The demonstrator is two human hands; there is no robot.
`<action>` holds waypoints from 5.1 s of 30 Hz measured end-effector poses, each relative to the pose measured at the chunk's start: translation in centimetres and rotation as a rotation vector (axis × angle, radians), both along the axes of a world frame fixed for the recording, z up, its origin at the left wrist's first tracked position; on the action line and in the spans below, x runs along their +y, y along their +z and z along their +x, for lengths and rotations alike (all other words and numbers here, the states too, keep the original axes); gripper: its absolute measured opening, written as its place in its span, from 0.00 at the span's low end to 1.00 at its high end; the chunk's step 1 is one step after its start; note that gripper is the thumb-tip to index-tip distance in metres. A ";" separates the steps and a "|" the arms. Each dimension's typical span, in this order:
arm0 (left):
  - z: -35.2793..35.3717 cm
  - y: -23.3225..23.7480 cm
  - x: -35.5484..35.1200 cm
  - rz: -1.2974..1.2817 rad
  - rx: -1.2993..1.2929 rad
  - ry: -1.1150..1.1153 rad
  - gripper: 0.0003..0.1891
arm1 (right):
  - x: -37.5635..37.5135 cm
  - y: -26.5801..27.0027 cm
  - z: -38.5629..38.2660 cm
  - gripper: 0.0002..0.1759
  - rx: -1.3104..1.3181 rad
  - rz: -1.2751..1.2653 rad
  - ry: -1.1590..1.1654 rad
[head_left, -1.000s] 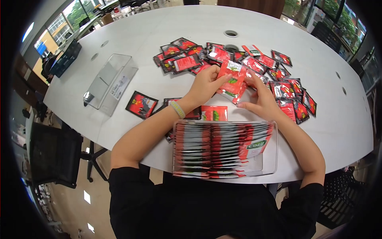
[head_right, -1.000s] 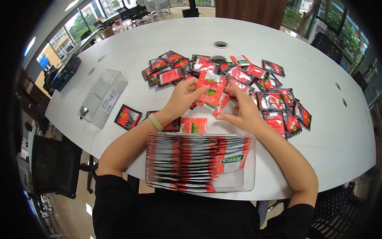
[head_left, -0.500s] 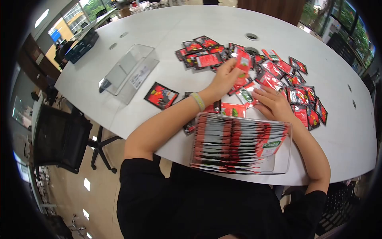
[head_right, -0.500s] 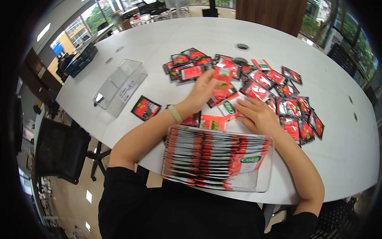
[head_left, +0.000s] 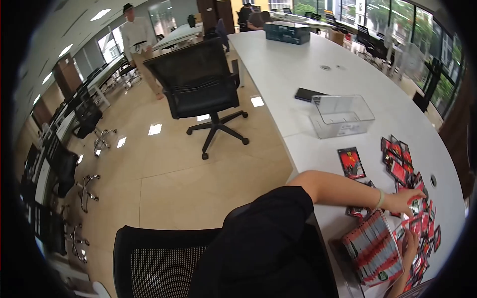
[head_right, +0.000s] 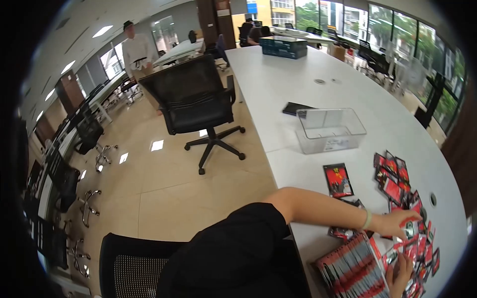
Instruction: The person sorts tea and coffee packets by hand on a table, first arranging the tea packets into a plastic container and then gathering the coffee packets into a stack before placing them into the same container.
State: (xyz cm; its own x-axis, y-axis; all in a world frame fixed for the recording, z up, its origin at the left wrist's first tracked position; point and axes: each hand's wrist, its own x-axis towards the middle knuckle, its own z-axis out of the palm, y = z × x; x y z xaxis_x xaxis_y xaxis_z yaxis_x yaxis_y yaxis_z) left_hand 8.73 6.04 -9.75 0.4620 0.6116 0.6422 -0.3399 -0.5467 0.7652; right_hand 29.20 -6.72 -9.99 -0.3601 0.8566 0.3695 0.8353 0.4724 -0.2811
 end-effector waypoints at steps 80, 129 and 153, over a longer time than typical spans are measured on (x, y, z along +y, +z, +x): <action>-2.4 2.2 -4.5 0.489 0.401 -0.225 0.23 | -2.2 -1.0 -4.7 0.17 0.583 -0.014 -0.152; -3.6 4.0 -4.6 0.083 0.271 -0.106 0.16 | -3.0 2.1 -4.4 0.10 -0.118 0.269 -0.285; -3.1 3.7 -3.7 -0.116 0.244 -0.106 0.26 | -3.2 2.5 -5.8 0.07 -0.084 0.349 -0.206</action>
